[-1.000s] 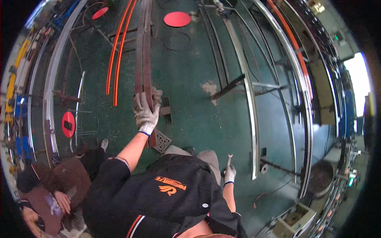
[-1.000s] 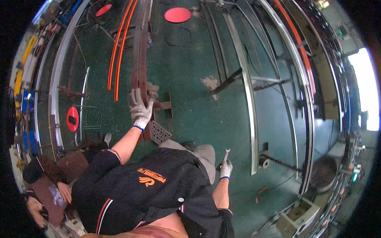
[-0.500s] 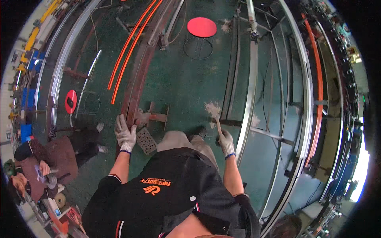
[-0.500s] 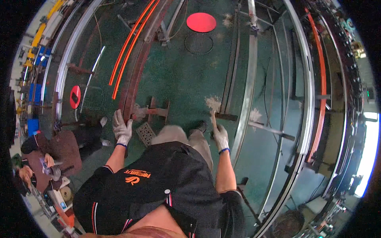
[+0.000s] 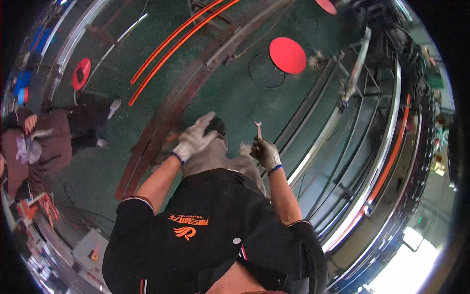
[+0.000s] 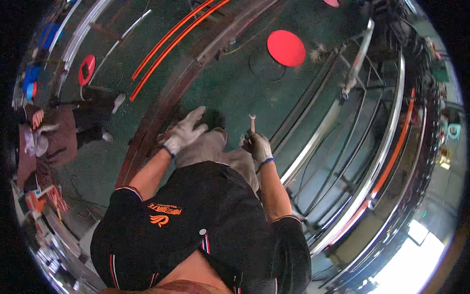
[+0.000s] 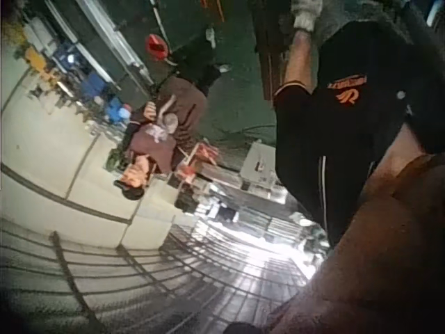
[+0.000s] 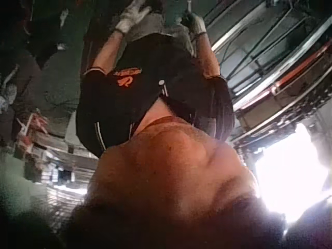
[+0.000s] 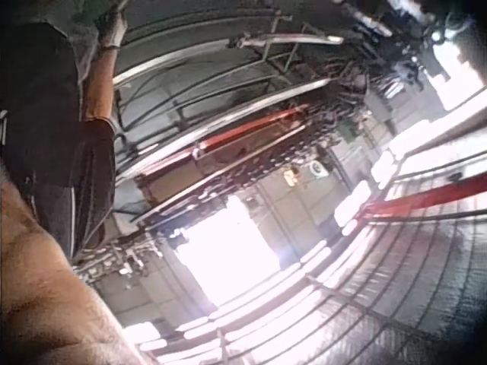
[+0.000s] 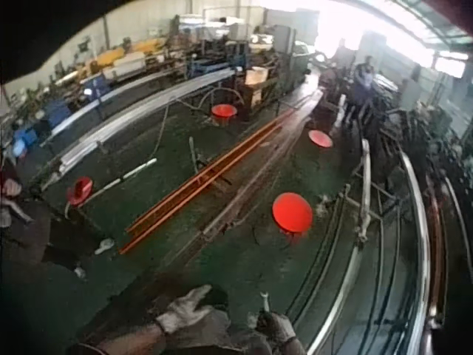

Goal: Operate and adjust settings on an industrial manufacturing machine while measuring output components with a tape measure.

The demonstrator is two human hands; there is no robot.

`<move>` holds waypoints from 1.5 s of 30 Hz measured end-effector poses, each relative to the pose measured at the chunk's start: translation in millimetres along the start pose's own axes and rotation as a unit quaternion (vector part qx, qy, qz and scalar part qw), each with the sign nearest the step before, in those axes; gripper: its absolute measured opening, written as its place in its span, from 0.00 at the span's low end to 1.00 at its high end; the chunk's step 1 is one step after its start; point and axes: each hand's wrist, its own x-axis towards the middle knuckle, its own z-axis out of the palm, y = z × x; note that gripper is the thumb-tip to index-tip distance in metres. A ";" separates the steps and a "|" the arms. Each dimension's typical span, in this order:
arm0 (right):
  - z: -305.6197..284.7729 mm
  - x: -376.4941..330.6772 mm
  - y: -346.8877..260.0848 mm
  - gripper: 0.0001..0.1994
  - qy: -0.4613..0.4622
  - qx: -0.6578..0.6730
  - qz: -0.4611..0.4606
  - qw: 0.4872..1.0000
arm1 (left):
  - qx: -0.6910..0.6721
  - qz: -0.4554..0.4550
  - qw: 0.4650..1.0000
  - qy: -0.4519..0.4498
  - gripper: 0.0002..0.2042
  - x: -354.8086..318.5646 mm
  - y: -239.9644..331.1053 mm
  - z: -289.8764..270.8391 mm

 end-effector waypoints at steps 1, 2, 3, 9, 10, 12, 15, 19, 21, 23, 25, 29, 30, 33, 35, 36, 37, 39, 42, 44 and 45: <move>3.7 15.3 -17.0 0.14 -0.021 -0.030 -0.013 0.999 | 0.031 -0.017 0.999 0.015 0.36 25.3 -3.9 5.8; 18.7 22.2 -42.0 0.15 -0.035 0.010 0.000 0.999 | 0.061 -0.045 0.997 0.027 0.38 43.5 -11.0 11.3; 29.2 28.4 -59.3 0.15 -0.036 0.056 0.015 0.998 | 0.063 -0.106 0.992 0.005 0.39 65.1 -6.9 10.8; 64.0 109.2 -147.6 0.17 0.012 -0.117 -0.008 0.993 | 0.026 -0.192 0.978 0.076 0.46 165.6 -29.2 32.1; 61.2 125.5 -155.5 0.17 0.000 -0.119 -0.003 0.993 | 0.078 -0.196 0.973 0.096 0.46 179.8 -23.0 36.3; 64.6 161.4 -167.1 0.15 -0.041 -0.125 0.011 0.991 | 0.189 -0.211 0.949 0.139 0.46 200.5 -27.8 48.2; 76.3 216.3 -173.3 0.17 -0.068 -0.178 -0.014 0.982 | 0.290 -0.259 0.899 0.200 0.36 230.4 -43.5 83.2; 95.4 269.0 -186.7 0.19 -0.133 -0.319 -0.040 0.938 | 0.196 -0.258 0.944 0.066 0.37 267.9 -46.8 77.7; 114.2 287.6 -194.8 0.20 -0.167 -0.348 -0.053 0.921 | 0.508 -0.198 0.831 0.115 0.34 285.3 -70.3 102.6; 125.7 301.7 -200.9 0.20 -0.190 -0.336 -0.046 0.921 | 0.693 -0.132 0.690 0.164 0.31 288.5 -87.5 133.7; 131.4 313.4 -202.7 0.19 -0.202 -0.280 -0.017 0.938 | 0.649 -0.094 0.724 0.214 0.30 291.6 -89.8 135.0; 149.4 318.2 -193.1 0.18 -0.196 -0.253 0.004 0.947 | 0.346 0.001 0.882 0.321 0.31 289.5 -116.8 144.3; 151.4 316.4 -189.9 0.18 -0.199 -0.255 0.008 0.946 | 0.359 0.012 0.869 0.341 0.32 289.8 -118.1 144.3; 141.5 327.1 -184.0 0.17 -0.238 -0.252 -0.079 0.935 | 0.525 -0.047 0.802 0.281 0.19 289.0 -104.5 145.5; 133.9 335.8 -186.3 0.17 -0.234 -0.238 -0.112 0.936 | 0.552 -0.081 0.796 0.234 0.20 288.5 -101.5 145.2; 135.7 338.6 -190.6 0.17 -0.213 -0.227 -0.100 0.945 | 0.508 -0.081 0.826 0.230 0.26 290.1 -108.1 140.2; 137.9 340.2 -192.8 0.17 -0.191 -0.215 -0.087 0.954 | 0.534 -0.089 0.820 0.186 0.30 287.9 -109.8 139.0; 141.8 334.9 -195.8 0.17 -0.164 -0.117 -0.079 0.976 | 0.638 -0.102 0.761 0.053 0.34 286.0 -101.5 132.8; 138.4 329.5 -168.6 0.17 -0.185 -0.229 -0.181 0.938 | 0.479 0.001 0.836 0.268 0.32 304.0 -94.3 119.3; 128.1 334.8 -160.4 0.17 -0.217 -0.351 -0.264 0.872 | 0.395 0.017 0.842 0.368 0.26 306.2 -98.8 130.1; 122.1 339.5 -168.4 0.17 -0.235 -0.391 -0.297 0.839 | 0.461 -0.025 0.824 0.329 0.23 301.5 -97.5 135.7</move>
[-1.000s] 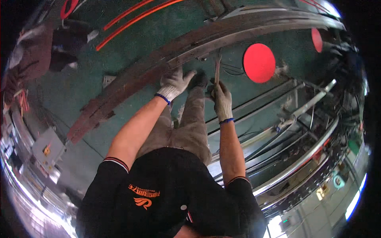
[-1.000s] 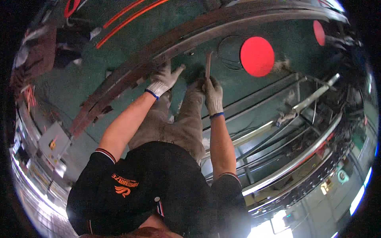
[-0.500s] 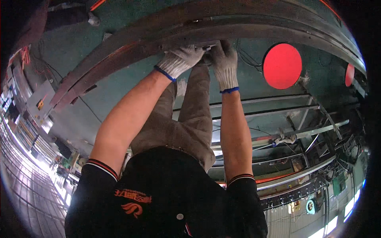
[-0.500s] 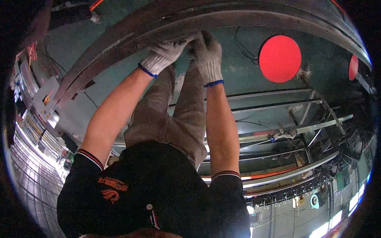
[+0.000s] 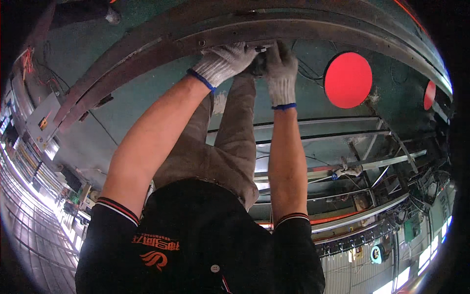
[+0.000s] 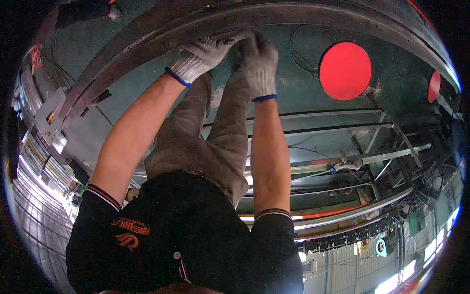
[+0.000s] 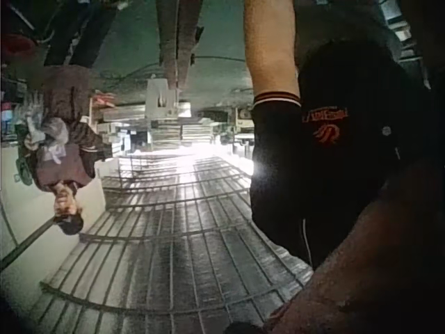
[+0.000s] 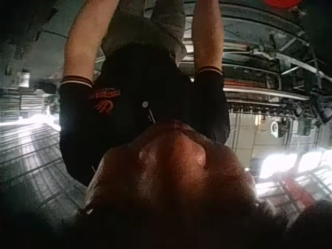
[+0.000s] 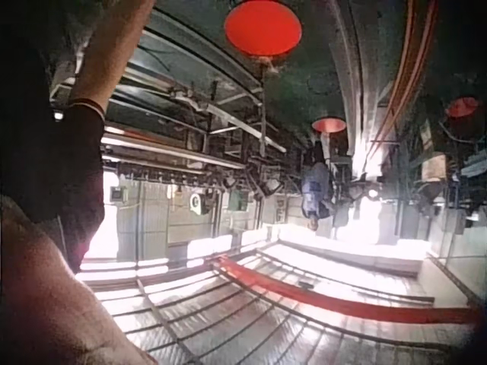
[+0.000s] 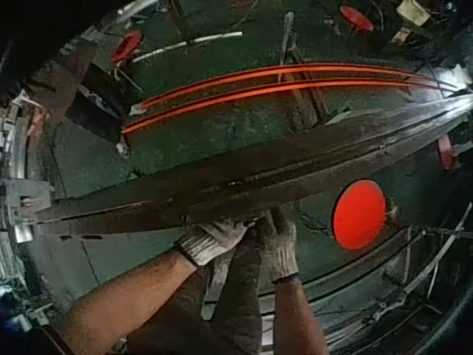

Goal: Operate and adjust settings on an industrial manufacturing machine while measuring output components with a tape measure.

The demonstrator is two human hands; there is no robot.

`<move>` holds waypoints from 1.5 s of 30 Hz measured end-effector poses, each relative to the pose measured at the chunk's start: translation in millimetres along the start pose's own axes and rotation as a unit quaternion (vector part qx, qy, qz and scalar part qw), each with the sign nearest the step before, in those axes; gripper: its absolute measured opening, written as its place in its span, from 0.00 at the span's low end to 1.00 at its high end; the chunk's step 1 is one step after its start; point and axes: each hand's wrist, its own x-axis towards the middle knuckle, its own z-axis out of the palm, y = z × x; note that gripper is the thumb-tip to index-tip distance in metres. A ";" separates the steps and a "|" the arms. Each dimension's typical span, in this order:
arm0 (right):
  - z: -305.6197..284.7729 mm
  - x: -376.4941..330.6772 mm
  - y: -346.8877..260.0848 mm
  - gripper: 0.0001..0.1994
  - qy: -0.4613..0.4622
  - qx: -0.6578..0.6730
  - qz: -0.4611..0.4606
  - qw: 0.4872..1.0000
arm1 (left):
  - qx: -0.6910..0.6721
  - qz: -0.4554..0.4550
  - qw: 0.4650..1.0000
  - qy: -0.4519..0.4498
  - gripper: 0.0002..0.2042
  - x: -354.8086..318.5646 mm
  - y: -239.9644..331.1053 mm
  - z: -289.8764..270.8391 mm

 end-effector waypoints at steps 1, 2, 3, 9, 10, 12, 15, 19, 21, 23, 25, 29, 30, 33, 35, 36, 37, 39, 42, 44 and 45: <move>-10.4 2.0 1.8 0.18 0.009 0.016 0.025 1.000 | 0.034 0.012 0.998 -0.053 0.23 -4.6 0.4 0.3; -20.1 4.5 1.6 0.18 0.018 0.033 0.051 0.998 | 0.066 0.029 0.992 -0.105 0.24 -6.1 0.5 -2.4; -28.8 10.6 -11.0 0.19 0.055 0.117 0.137 0.982 | 0.058 0.050 0.983 -0.169 0.24 -2.3 -5.5 -11.9; -11.9 -0.7 5.7 0.19 0.137 0.227 0.150 0.952 | 0.060 0.041 0.979 -0.193 0.25 15.5 2.4 -20.8; -2.0 -9.8 3.7 0.18 0.075 0.198 0.149 0.966 | 0.147 0.106 0.958 -0.224 0.26 20.3 -1.5 -33.4; 5.6 -5.7 -13.7 0.17 -0.002 0.171 0.150 0.974 | 0.267 0.015 0.962 -0.058 0.28 -1.5 -5.1 -8.3; -28.1 9.1 -7.8 0.18 0.060 0.197 0.192 0.959 | 0.320 0.049 0.946 -0.026 0.30 -10.8 -9.3 -9.9; -31.9 20.2 3.9 0.17 0.208 0.302 0.196 0.909 | -0.087 -0.156 0.960 -0.216 0.28 9.9 -4.2 -27.4; -14.3 6.0 22.2 0.18 0.182 0.194 0.094 0.959 | -0.226 -0.208 0.905 -0.295 0.27 27.9 -3.9 -37.0; 2.4 -3.0 28.6 0.20 0.090 0.031 -0.009 0.995 | -0.265 -0.222 0.889 -0.299 0.27 36.8 -3.6 -45.1; -3.8 1.9 13.7 0.21 0.040 0.086 0.073 0.993 | -0.261 -0.252 0.902 -0.235 0.26 32.2 -2.5 -52.6; -34.9 27.7 -26.7 0.16 0.157 0.258 0.222 0.927 | -0.238 -0.274 0.896 -0.257 0.24 20.8 -12.2 -52.9; -48.1 24.3 -14.8 0.13 0.169 0.267 0.198 0.928 | -0.213 -0.233 0.918 -0.242 0.24 21.0 -9.4 -47.7; -1.8 -9.5 47.2 0.14 0.132 0.325 0.163 0.922 | -0.274 -0.207 0.873 -0.346 0.25 34.2 -0.7 -39.8; -0.6 -12.6 31.1 0.17 0.025 0.271 0.164 0.948 | -0.285 -0.235 0.847 -0.383 0.26 39.1 -9.7 -48.2; -4.6 -6.9 15.0 0.18 -0.044 0.223 0.165 0.960 | -0.265 -0.247 0.858 -0.363 0.26 37.6 -10.6 -59.4; -14.5 1.9 9.9 0.17 -0.007 0.196 0.172 0.965 | -0.250 -0.253 0.871 -0.340 0.26 40.4 -9.6 -66.8; -41.1 25.0 3.1 0.17 0.082 0.200 0.203 0.955 | -0.253 -0.259 0.863 -0.352 0.26 37.1 -14.2 -67.8; -50.7 26.3 15.9 0.18 0.189 0.331 0.176 0.908 | -0.223 -0.228 0.854 -0.410 0.26 39.8 -10.6 -66.6; -30.4 4.0 51.5 0.18 0.156 0.321 0.132 0.925 | -0.198 -0.178 0.895 -0.358 0.26 44.6 -3.4 -61.3; -11.1 -10.9 68.3 0.18 0.094 0.256 0.106 0.956 | -0.188 -0.150 0.931 -0.273 0.27 34.2 -2.2 -49.6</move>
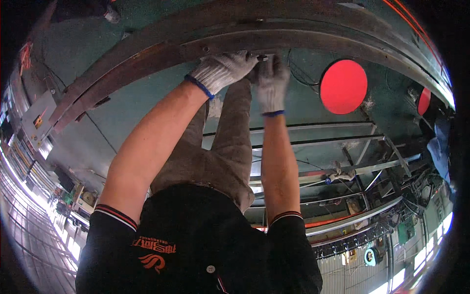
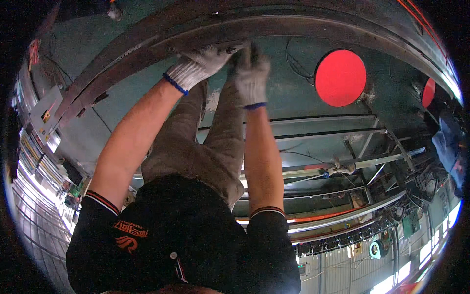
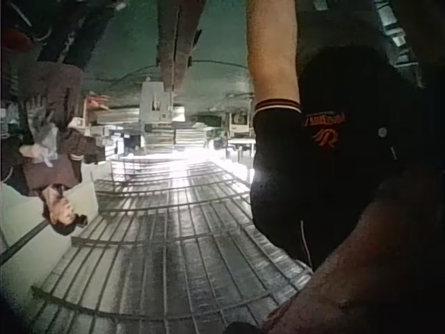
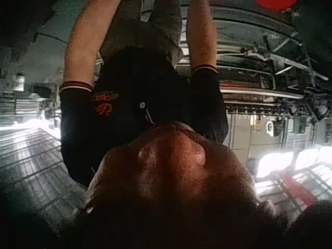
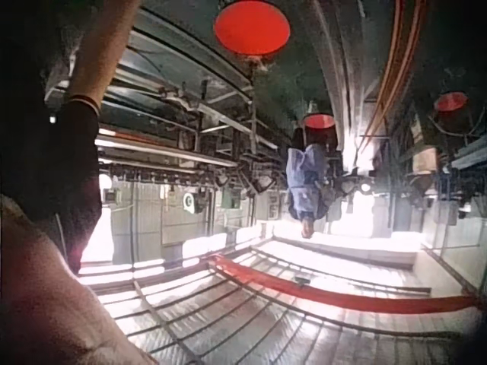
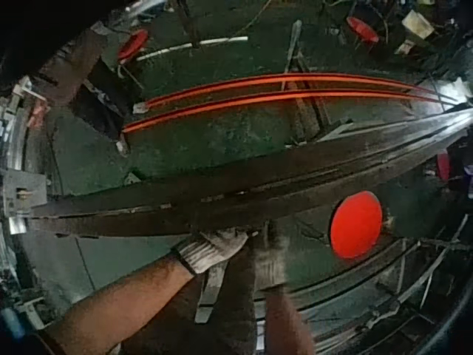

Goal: Operate and adjust settings on an industrial manufacturing machine while measuring output components with a tape measure.

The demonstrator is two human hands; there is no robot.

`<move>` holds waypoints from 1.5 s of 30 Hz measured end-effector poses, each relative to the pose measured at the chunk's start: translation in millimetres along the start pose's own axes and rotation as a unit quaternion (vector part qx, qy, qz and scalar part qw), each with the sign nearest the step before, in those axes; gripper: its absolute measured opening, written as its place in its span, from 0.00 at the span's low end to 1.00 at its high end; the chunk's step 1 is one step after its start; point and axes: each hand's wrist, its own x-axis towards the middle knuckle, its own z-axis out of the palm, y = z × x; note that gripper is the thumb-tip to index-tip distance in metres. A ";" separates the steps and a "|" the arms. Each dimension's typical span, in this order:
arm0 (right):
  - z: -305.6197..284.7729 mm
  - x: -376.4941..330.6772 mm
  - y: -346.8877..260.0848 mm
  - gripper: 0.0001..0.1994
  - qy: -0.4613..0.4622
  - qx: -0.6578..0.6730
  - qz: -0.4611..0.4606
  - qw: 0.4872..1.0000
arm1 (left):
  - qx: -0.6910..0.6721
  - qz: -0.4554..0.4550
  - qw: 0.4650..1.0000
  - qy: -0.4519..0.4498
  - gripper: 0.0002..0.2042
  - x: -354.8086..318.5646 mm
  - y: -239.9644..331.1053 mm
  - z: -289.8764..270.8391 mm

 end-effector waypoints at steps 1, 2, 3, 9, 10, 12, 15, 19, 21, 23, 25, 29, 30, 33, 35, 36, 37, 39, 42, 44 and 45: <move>23.2 -9.1 -5.0 0.18 -0.026 0.065 0.093 0.993 | 0.021 0.027 0.996 0.083 0.27 -6.4 -13.9 9.8; 35.3 -19.1 -14.7 0.19 -0.027 0.123 0.179 0.976 | -0.027 -0.025 0.999 0.007 0.26 -5.4 -9.3 0.8; 21.0 -13.2 -19.4 0.19 -0.016 0.111 0.195 0.974 | -0.074 -0.074 0.992 -0.070 0.26 0.0 1.2 -24.5; -4.1 15.1 -68.0 0.24 0.076 0.067 0.073 0.992 | -0.105 -0.139 0.983 -0.050 0.24 -2.1 6.3 -25.8; -5.3 14.3 -66.2 0.24 0.079 0.093 0.075 0.990 | -0.101 -0.134 0.985 -0.038 0.23 -2.2 4.8 -21.4; 34.4 -21.2 -47.1 0.17 -0.030 -0.037 0.036 0.998 | -0.120 -0.097 0.988 -0.026 0.23 -1.6 6.2 -22.3; 42.8 -20.0 -51.9 0.12 -0.099 -0.114 0.089 0.985 | -0.097 -0.082 0.989 -0.079 0.23 -1.1 -1.3 -27.1; -4.7 14.1 -61.2 0.14 0.058 0.056 0.078 0.994 | -0.131 -0.124 0.981 -0.066 0.23 -2.1 9.7 -33.5; -2.1 14.0 -59.0 0.15 0.029 0.015 0.044 0.998 | -0.051 -0.087 0.994 -0.053 0.23 -6.6 -0.1 -22.0; 20.0 -12.2 -23.2 0.17 -0.048 -0.238 -0.075 0.967 | -0.043 -0.057 0.997 -0.022 0.23 -4.3 4.7 -13.9; 22.1 -16.5 -10.5 0.19 -0.098 -0.305 -0.067 0.945 | -0.093 -0.060 0.993 0.030 0.23 -3.2 10.1 -18.3; 3.0 14.7 -56.3 0.20 0.015 0.014 0.087 0.996 | -0.122 -0.110 0.986 0.002 0.24 -6.5 6.8 -29.2; 0.6 20.3 -70.4 0.19 0.056 0.053 0.082 0.994 | -0.110 -0.115 0.987 0.007 0.23 -8.1 6.8 -33.7; -3.9 16.3 -80.3 0.20 0.065 0.019 0.048 0.997 | -0.126 -0.119 0.984 -0.050 0.22 -2.4 10.3 -42.5; 12.8 3.5 -71.4 0.19 -0.001 -0.086 0.014 0.996 | -0.129 -0.122 0.981 -0.073 0.22 -2.8 12.2 -45.1; 26.5 -5.6 -65.5 0.18 -0.055 -0.167 -0.005 0.984 | -0.121 -0.120 0.983 -0.065 0.22 -3.5 11.9 -44.0; 39.2 -14.5 -58.9 0.17 -0.111 -0.243 -0.022 0.963 | -0.111 -0.122 0.985 -0.059 0.21 -6.6 10.0 -43.7; 11.8 -4.6 -40.1 0.18 -0.118 -0.214 -0.040 0.969 | -0.124 -0.117 0.983 -0.070 0.22 -3.4 18.0 -45.8; -21.9 22.4 -34.0 0.20 -0.016 -0.150 -0.142 0.978 | -0.134 -0.125 0.981 -0.064 0.24 -3.0 16.4 -38.7; 4.4 17.4 -67.3 0.19 0.045 -0.005 -0.011 0.999 | -0.128 -0.151 0.977 -0.074 0.26 -12.8 2.1 -42.9; 3.4 11.0 -55.1 0.19 0.044 -0.008 -0.012 0.999 | -0.135 -0.149 0.975 -0.092 0.27 -8.4 5.6 -47.1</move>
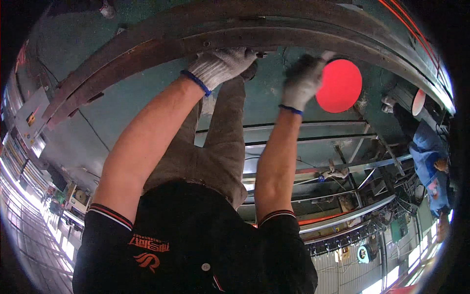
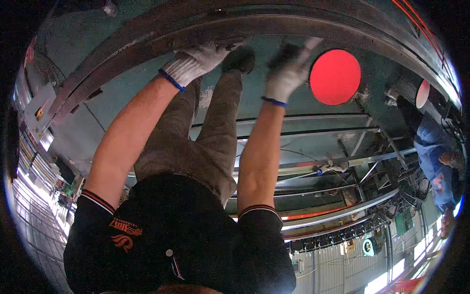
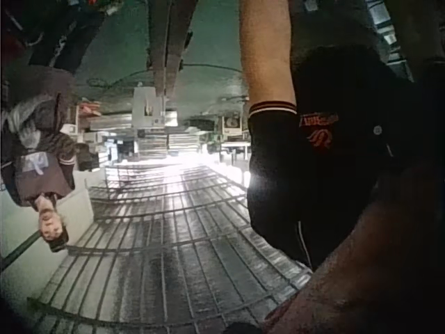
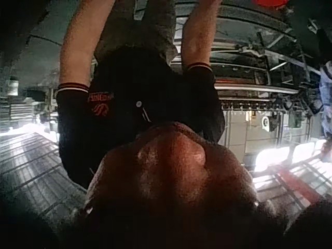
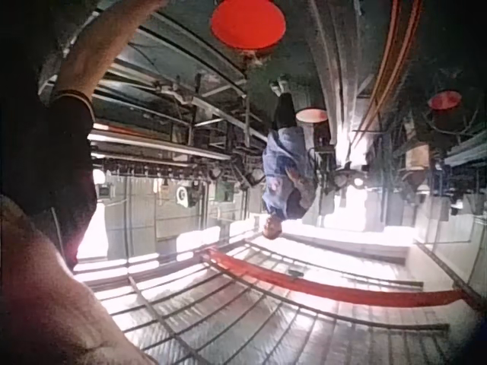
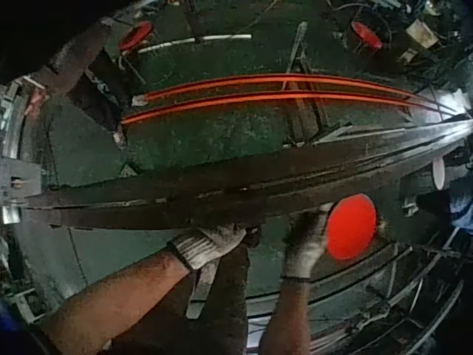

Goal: Operate and adjust settings on an industrial manufacturing machine while measuring output components with a tape measure.

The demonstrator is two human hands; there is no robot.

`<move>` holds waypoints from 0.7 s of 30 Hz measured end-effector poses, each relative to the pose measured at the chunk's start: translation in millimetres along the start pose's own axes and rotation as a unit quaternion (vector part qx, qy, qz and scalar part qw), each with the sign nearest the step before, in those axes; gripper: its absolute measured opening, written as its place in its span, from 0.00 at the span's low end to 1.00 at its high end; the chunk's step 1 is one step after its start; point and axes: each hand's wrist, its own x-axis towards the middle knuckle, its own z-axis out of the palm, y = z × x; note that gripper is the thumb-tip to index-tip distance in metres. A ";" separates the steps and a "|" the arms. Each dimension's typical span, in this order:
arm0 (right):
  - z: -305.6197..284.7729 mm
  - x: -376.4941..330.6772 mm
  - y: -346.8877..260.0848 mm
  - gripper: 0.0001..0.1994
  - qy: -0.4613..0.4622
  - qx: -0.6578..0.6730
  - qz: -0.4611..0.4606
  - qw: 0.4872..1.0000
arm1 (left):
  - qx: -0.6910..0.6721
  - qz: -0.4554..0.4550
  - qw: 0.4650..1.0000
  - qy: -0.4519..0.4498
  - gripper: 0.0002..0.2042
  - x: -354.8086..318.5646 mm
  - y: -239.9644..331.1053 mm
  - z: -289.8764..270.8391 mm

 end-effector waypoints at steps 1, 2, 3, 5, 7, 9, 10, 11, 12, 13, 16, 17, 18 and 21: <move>4.1 -10.6 16.7 0.20 -0.040 -0.060 -0.030 0.997 | -0.004 0.001 1.000 -0.019 0.28 1.8 7.0 -4.1; 12.7 -20.5 43.3 0.20 -0.108 -0.160 -0.089 0.977 | -0.009 0.006 1.000 -0.019 0.28 3.9 9.2 -1.6; 10.5 -18.8 58.5 0.21 -0.166 -0.201 -0.111 0.959 | -0.012 0.008 1.000 -0.016 0.28 5.6 6.1 6.6; 5.3 -14.1 34.7 0.21 -0.222 -0.274 -0.092 0.931 | -0.025 -0.021 0.996 -0.078 0.29 12.4 -0.3 4.5; -4.2 -16.3 -32.8 0.19 -0.189 -0.346 0.031 0.919 | -0.048 -0.048 0.975 -0.210 0.31 22.8 11.4 -13.2; -29.7 -26.6 -65.5 0.21 -0.101 -0.270 0.076 0.955 | -0.107 0.071 0.989 -0.076 0.35 19.9 -5.2 -8.1; -57.6 -37.1 -74.3 0.23 -0.053 -0.259 0.048 0.963 | -0.026 0.100 0.983 -0.150 0.34 15.9 23.7 -33.8; -62.0 -48.6 -77.3 0.24 -0.029 -0.237 0.013 0.971 | -0.080 0.026 0.993 -0.080 0.33 13.5 14.5 -28.1; -74.7 -61.9 -80.1 0.24 0.050 -0.250 0.122 0.959 | -0.110 -0.005 0.989 -0.094 0.34 12.9 16.7 -30.0; -72.3 -74.2 -82.5 0.24 0.057 -0.224 0.157 0.960 | -0.080 -0.004 0.995 -0.057 0.36 14.8 -21.9 -15.4; -142.8 -132.5 -55.7 0.23 0.130 -0.216 0.196 0.948 | -0.097 -0.073 0.991 -0.060 0.40 9.9 4.0 -8.5; -155.2 -161.6 -53.5 0.23 0.153 -0.277 0.221 0.922 | -0.067 -0.119 0.984 -0.114 0.42 0.0 24.3 -18.7; -172.1 -186.0 -40.3 0.23 0.159 -0.317 0.230 0.906 | -0.042 -0.109 0.989 -0.086 0.43 -6.0 20.4 -17.3; -246.3 -261.7 41.4 0.27 0.019 -0.657 0.014 0.754 | -0.062 -0.092 0.992 -0.062 0.47 -41.5 3.4 -12.4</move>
